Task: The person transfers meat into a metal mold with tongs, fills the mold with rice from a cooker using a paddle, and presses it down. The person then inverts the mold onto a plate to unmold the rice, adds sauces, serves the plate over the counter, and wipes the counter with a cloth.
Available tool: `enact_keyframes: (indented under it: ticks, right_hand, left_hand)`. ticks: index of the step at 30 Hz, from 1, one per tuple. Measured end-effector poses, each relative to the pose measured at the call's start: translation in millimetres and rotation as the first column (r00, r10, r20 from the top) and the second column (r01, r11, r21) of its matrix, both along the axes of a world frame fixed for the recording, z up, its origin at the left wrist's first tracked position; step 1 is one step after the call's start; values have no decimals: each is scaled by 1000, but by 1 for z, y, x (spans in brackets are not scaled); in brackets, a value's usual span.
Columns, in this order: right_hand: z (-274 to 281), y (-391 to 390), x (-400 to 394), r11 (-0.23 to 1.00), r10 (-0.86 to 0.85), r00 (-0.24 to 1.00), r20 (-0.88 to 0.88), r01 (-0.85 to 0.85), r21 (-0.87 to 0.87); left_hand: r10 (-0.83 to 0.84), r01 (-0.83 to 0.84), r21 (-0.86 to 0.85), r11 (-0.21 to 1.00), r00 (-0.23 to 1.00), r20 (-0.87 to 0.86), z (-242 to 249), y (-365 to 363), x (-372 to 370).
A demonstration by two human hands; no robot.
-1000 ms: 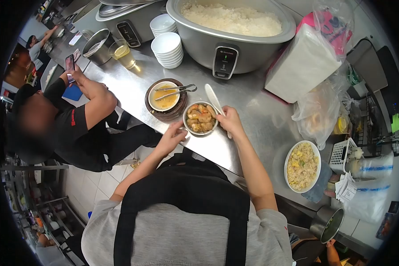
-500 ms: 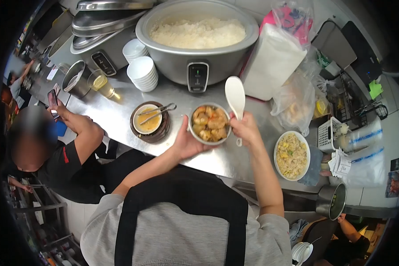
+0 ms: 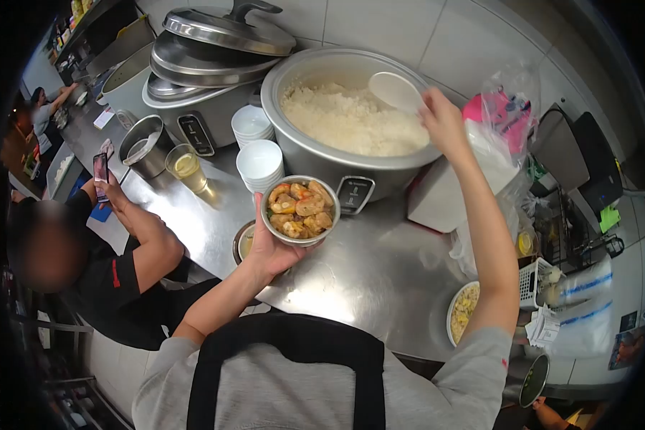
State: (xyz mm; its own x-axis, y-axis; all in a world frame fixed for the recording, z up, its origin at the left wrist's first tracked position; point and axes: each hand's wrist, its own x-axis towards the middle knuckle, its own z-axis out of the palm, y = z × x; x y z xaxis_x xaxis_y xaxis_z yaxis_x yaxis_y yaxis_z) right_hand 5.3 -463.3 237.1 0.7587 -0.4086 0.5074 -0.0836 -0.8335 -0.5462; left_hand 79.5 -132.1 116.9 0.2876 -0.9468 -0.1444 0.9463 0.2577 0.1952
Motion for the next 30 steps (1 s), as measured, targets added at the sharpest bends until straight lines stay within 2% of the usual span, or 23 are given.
enact_keyframes:
  ticks: [1, 2, 4, 8, 10, 11, 13, 17, 20, 22, 23, 25, 26, 28, 29, 30]
  right_hand:
    - [-3, -14, 33, 952, -120, 991, -66, 96, -292]
    - [-5, -24, 62, 811, -252, 963, -93, 158, -563]
    - [-10, -28, 112, 735, -420, 888, -188, 211, -645]
    - [-31, -53, 176, 695, -436, 859, -268, 133, -706]
    - [-51, -64, 198, 646, -400, 826, -398, -54, -761]
    - [-53, -62, 200, 648, -398, 824, -403, -58, -759]
    - [-51, -48, 195, 735, -290, 847, -446, -101, -671]
    - [-40, -22, 173, 767, -273, 819, -504, -131, -629]
    - [-37, 3, 156, 712, -196, 868, -457, -195, -675]
    - [-33, 21, 143, 558, -184, 870, -458, -291, -777]
    - [-30, 27, 136, 558, -186, 870, -456, -289, -778]
    - [-28, 36, 129, 475, -35, 889, -457, -387, -790]
    - [-26, 30, 136, 474, -35, 891, -453, -384, -792]
    - [-25, 6, 156, 773, -182, 893, -411, -128, -621]
    - [-33, -13, 167, 774, -181, 893, -411, -129, -620]
    - [-47, -35, 180, 786, -260, 906, -333, -1, -618]
  left_hand:
    - [2, -2, -2, 1000, 1000, 2, 0, -2, 8]
    - [20, -20, 6, 1000, 1000, 19, -2, -4, 15]
    - [39, -39, 12, 999, 999, 34, -9, -9, 27]
    - [54, -54, -25, 998, 998, 17, -19, -18, 44]
    - [80, -81, 1, 997, 997, 21, -18, -25, 51]
    - [81, -82, 4, 997, 997, 16, -19, -27, 52]
    - [119, -119, 0, 993, 993, 6, -21, -29, 52]
    - [154, -154, 2, 988, 988, -22, -29, -31, 53]
    - [160, -160, 9, 987, 987, -28, -26, -32, 53]
    - [160, -160, 12, 987, 987, -26, -23, -32, 51]
    - [165, -165, 14, 986, 986, -20, -22, -32, 52]
    - [162, -162, 9, 987, 987, -13, -22, -31, 52]
    - [159, -159, 2, 987, 987, -3, -21, -32, 53]
    - [150, -150, 1, 989, 989, -14, -22, -31, 53]
    - [144, -145, -5, 989, 989, -25, -22, -31, 53]
    - [147, -147, -7, 989, 989, -25, -22, -31, 53]
